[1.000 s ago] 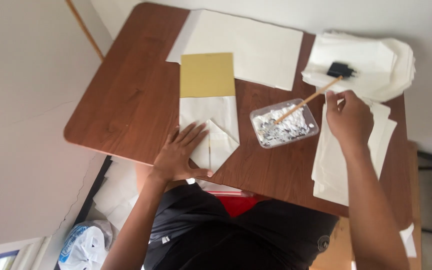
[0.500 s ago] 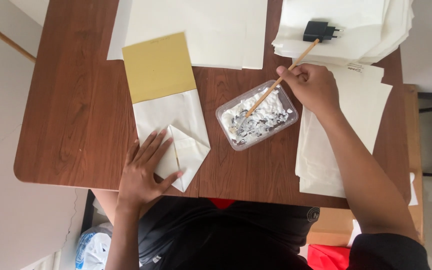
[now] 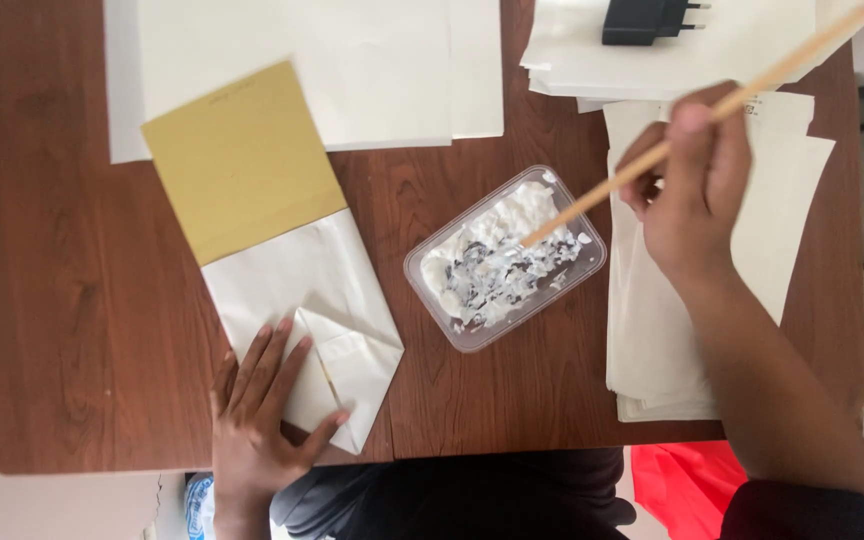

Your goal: Folding the bottom of a paper bag and applying glue with a brush to seal it.

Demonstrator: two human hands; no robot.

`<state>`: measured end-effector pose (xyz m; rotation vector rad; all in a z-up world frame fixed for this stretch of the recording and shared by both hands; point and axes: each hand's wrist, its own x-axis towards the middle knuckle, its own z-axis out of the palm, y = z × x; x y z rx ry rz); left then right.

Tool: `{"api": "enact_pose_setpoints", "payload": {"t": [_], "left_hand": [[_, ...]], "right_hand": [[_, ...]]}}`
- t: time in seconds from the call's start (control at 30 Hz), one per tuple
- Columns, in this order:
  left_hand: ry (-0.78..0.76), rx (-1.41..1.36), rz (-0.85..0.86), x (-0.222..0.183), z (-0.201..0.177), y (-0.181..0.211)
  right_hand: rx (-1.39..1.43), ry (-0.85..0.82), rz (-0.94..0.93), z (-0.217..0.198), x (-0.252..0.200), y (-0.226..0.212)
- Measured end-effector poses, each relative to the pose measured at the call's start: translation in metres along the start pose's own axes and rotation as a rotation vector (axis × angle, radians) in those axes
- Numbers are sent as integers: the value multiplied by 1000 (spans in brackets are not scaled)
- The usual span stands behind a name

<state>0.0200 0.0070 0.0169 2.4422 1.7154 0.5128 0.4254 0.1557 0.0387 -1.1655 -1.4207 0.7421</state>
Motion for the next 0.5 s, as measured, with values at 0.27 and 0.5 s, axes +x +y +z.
{"api": "enact_pose_setpoints", "payload": {"t": [0.27, 0.5], "left_hand": [[4, 40, 32, -2, 8, -8], [-4, 67, 29, 0, 8, -6]], "right_hand": [[-246, 276, -426, 6, -27, 9], [-183, 175, -257, 15, -21, -8]]}}
